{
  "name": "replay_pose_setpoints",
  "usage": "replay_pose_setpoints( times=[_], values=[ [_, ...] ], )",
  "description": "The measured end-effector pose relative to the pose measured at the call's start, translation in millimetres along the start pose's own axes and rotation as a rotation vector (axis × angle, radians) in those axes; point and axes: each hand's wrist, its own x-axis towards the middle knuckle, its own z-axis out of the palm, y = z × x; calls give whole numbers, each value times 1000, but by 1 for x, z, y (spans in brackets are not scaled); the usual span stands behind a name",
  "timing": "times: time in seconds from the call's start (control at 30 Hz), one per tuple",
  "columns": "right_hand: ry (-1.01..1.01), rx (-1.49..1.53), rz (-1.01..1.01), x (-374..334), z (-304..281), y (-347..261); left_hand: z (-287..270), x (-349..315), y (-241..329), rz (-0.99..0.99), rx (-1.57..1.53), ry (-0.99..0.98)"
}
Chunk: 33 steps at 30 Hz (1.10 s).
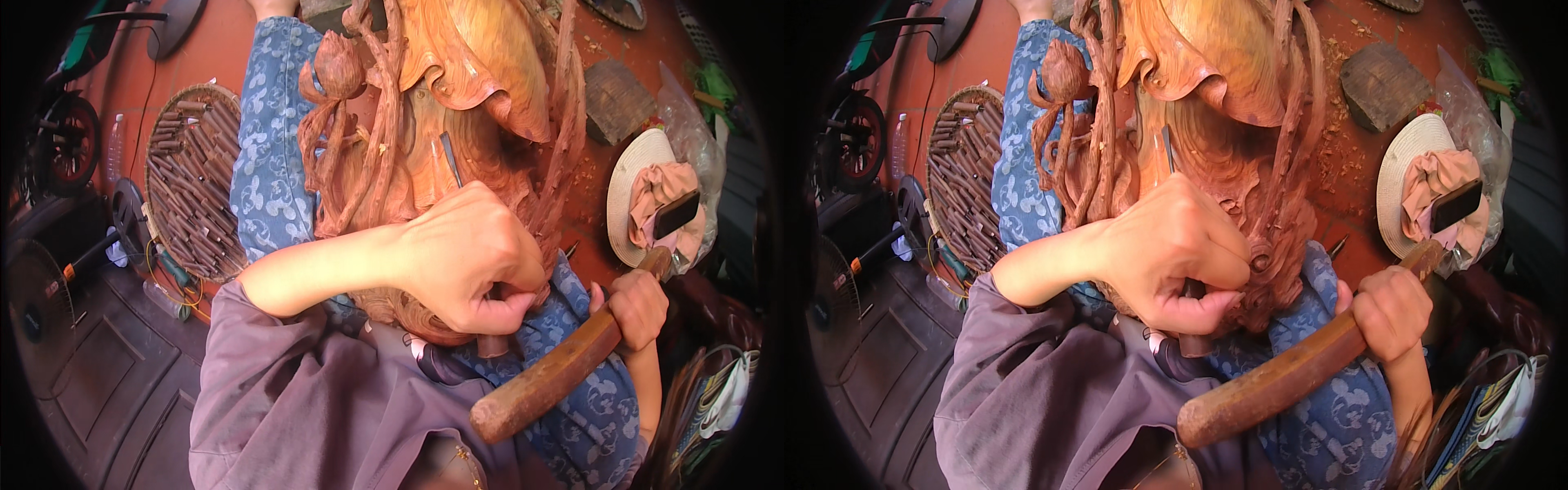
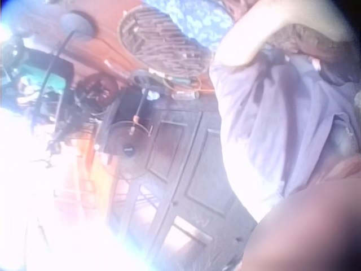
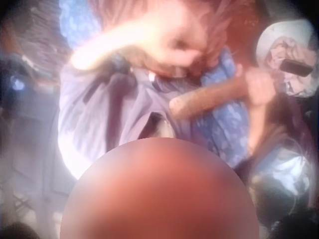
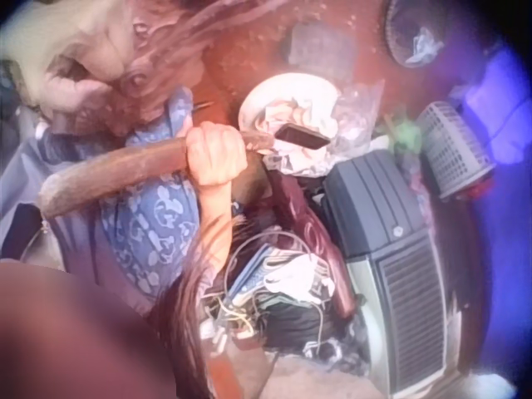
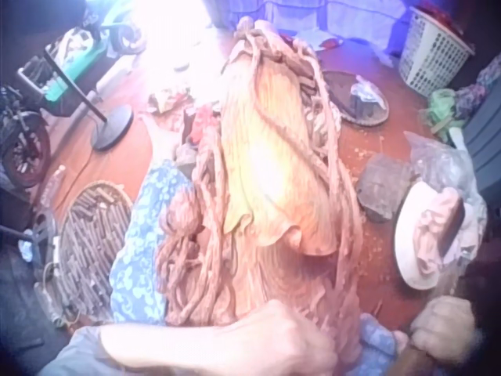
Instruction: The person carves a large piece of wood using a chisel and mallet. They repeatedly strike the chisel to shape the wood and occasionally switch to a different chisel from a nearby basket.
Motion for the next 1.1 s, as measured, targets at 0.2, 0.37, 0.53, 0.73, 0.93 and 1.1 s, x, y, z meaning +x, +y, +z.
replay_pose_setpoints(
  times=[0.2,0.37,0.53,0.73,0.93,1.1],
  values=[
    [3,17,-28,3,5,7,-1,0,-6,16,32,6],
    [-46,0,54,-1,4,7,5,1,-10,26,125,23],
    [-43,37,95,-5,3,7,12,1,4,-33,156,1],
    [-42,32,100,-8,4,6,7,2,-1,-72,107,-65],
    [0,-12,31,-2,-1,5,-1,10,-4,-28,25,-37],
    [42,49,-6,-10,13,16,2,7,-4,-61,73,-22]
  ],
)
